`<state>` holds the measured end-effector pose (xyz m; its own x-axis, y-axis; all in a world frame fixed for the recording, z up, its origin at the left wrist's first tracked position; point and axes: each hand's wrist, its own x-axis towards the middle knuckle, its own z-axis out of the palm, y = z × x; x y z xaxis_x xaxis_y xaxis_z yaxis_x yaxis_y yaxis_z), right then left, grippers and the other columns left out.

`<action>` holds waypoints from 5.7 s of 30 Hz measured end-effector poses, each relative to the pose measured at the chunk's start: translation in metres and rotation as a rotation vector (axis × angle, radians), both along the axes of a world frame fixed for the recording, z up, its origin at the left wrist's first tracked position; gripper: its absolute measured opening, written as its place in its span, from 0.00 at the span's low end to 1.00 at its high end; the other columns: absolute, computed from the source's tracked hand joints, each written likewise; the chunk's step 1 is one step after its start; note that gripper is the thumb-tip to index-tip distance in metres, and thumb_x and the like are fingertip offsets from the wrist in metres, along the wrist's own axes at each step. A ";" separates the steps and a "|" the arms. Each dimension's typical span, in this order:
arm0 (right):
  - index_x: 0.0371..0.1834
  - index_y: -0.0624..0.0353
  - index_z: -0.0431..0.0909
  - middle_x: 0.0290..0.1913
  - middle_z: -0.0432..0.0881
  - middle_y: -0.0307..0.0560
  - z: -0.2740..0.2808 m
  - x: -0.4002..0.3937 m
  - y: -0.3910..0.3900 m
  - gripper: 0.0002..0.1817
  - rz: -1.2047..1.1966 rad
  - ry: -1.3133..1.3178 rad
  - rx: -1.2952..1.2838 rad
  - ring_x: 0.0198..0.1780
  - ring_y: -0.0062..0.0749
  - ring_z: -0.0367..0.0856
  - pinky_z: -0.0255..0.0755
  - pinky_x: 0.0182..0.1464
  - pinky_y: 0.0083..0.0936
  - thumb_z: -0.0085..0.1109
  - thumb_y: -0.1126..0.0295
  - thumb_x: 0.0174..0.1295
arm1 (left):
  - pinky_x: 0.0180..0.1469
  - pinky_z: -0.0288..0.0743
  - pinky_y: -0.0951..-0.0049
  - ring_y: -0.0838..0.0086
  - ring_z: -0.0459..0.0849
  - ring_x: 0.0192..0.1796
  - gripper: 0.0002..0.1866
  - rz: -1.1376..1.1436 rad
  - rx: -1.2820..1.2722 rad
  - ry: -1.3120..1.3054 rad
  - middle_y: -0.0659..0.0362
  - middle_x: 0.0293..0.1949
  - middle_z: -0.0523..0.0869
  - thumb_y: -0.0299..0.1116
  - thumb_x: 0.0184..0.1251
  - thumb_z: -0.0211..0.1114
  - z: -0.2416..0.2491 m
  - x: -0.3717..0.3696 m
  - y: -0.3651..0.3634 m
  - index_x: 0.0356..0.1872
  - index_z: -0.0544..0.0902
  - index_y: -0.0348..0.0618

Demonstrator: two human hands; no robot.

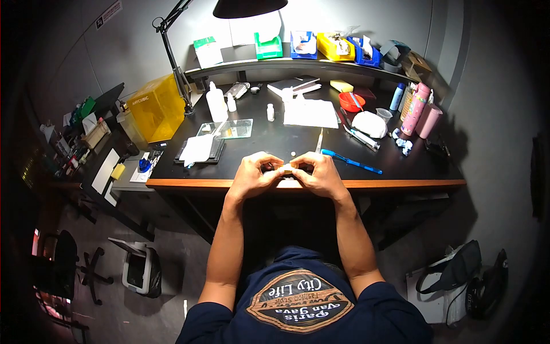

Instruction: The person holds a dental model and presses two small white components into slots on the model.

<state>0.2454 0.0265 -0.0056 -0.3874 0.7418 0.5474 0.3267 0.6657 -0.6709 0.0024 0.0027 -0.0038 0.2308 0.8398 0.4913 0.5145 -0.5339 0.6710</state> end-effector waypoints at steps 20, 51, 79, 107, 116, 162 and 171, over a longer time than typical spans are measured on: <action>0.47 0.64 0.94 0.44 0.95 0.58 -0.001 0.000 0.000 0.13 0.002 0.004 -0.009 0.46 0.45 0.96 0.87 0.53 0.36 0.78 0.67 0.64 | 0.49 0.86 0.72 0.76 0.91 0.43 0.20 -0.011 -0.011 -0.026 0.56 0.42 0.95 0.41 0.68 0.86 -0.002 0.000 0.001 0.53 0.95 0.38; 0.48 0.66 0.93 0.46 0.95 0.59 0.003 0.001 -0.002 0.15 0.003 -0.009 -0.019 0.48 0.46 0.96 0.87 0.54 0.36 0.79 0.65 0.66 | 0.48 0.86 0.71 0.76 0.90 0.42 0.20 0.002 -0.005 0.015 0.56 0.41 0.95 0.41 0.68 0.85 0.001 0.000 0.000 0.53 0.94 0.39; 0.49 0.67 0.93 0.48 0.95 0.60 0.001 0.000 -0.001 0.16 -0.003 0.014 -0.010 0.49 0.45 0.97 0.88 0.55 0.35 0.79 0.64 0.66 | 0.46 0.85 0.71 0.76 0.90 0.40 0.20 0.004 0.026 0.013 0.55 0.41 0.95 0.43 0.68 0.86 0.000 0.001 0.000 0.50 0.95 0.38; 0.53 0.70 0.91 0.46 0.95 0.58 -0.003 0.001 0.002 0.17 0.001 -0.021 0.040 0.46 0.38 0.96 0.88 0.52 0.31 0.79 0.68 0.68 | 0.47 0.86 0.72 0.77 0.90 0.41 0.20 -0.009 0.020 -0.019 0.56 0.40 0.95 0.41 0.67 0.86 -0.003 0.000 0.002 0.50 0.95 0.36; 0.49 0.67 0.94 0.46 0.95 0.60 0.004 0.000 -0.002 0.18 -0.008 -0.013 -0.037 0.48 0.46 0.97 0.88 0.53 0.36 0.81 0.62 0.66 | 0.46 0.86 0.72 0.78 0.90 0.41 0.21 -0.006 0.042 -0.028 0.56 0.40 0.95 0.43 0.68 0.86 -0.004 0.000 0.003 0.50 0.94 0.36; 0.50 0.67 0.93 0.47 0.95 0.59 0.000 0.000 0.001 0.17 0.007 -0.008 -0.013 0.48 0.46 0.97 0.88 0.54 0.36 0.80 0.65 0.65 | 0.46 0.86 0.72 0.77 0.90 0.40 0.20 -0.019 0.024 -0.071 0.56 0.39 0.95 0.42 0.67 0.87 -0.007 0.000 0.004 0.50 0.94 0.36; 0.49 0.66 0.93 0.46 0.95 0.59 0.002 0.001 0.000 0.16 0.007 -0.011 -0.016 0.48 0.47 0.97 0.88 0.54 0.36 0.80 0.65 0.66 | 0.46 0.86 0.73 0.78 0.90 0.39 0.20 -0.028 -0.012 -0.098 0.56 0.38 0.95 0.42 0.67 0.87 -0.003 0.002 0.001 0.50 0.95 0.36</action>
